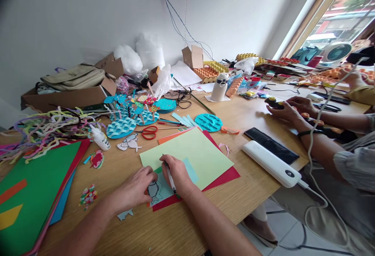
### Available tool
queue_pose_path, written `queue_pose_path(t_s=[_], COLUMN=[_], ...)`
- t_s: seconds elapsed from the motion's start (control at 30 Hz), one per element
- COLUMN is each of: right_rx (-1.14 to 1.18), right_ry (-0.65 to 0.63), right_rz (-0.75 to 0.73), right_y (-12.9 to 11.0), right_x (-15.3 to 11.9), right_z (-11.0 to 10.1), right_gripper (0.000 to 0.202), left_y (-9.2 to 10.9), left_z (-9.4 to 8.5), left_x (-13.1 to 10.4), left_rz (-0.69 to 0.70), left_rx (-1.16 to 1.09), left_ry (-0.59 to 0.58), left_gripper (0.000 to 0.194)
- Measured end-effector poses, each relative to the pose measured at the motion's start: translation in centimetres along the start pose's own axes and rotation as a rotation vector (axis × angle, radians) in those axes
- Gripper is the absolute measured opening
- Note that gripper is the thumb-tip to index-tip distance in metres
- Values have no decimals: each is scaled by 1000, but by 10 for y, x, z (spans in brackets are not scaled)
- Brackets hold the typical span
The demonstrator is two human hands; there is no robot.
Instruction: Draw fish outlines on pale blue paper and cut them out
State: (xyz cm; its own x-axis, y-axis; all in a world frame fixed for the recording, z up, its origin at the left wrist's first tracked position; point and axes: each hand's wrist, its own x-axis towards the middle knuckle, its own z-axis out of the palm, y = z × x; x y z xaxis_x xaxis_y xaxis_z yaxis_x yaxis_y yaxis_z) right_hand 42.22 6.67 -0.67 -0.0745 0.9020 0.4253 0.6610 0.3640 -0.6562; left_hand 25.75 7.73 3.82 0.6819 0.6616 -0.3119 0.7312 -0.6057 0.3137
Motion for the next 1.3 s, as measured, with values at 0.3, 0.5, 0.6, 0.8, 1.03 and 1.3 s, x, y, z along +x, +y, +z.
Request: queue_pose_path(t_s=[0.3,0.5,0.6,0.8,1.03,1.3], right_rx=[-6,-4,2,9,-1,-11], right_ry=[-50,-59,-71,-88,-84,-77], right_rz=[11,25,34,47,42,36], right_y=[1,0,-2,-2,3,3], right_x=[0,0,1,2,1,2], right_z=[1,-1,-4,-4,-1,-1], right_gripper=[18,18,17,17,17,17], left_y=[1,-2,-21,-85,-115,-119], left_z=[2,-2,-20,-42,-30,-49], left_x=[-1,-12,-16,-3,12,14], left_rz=[0,-40,-73,-196,-268,-268], left_rx=[-18,-151,-219,-217,-114,10], left_ry=[-7,32,112,265,253,298], left_gripper=[23,16,13,20,21,24])
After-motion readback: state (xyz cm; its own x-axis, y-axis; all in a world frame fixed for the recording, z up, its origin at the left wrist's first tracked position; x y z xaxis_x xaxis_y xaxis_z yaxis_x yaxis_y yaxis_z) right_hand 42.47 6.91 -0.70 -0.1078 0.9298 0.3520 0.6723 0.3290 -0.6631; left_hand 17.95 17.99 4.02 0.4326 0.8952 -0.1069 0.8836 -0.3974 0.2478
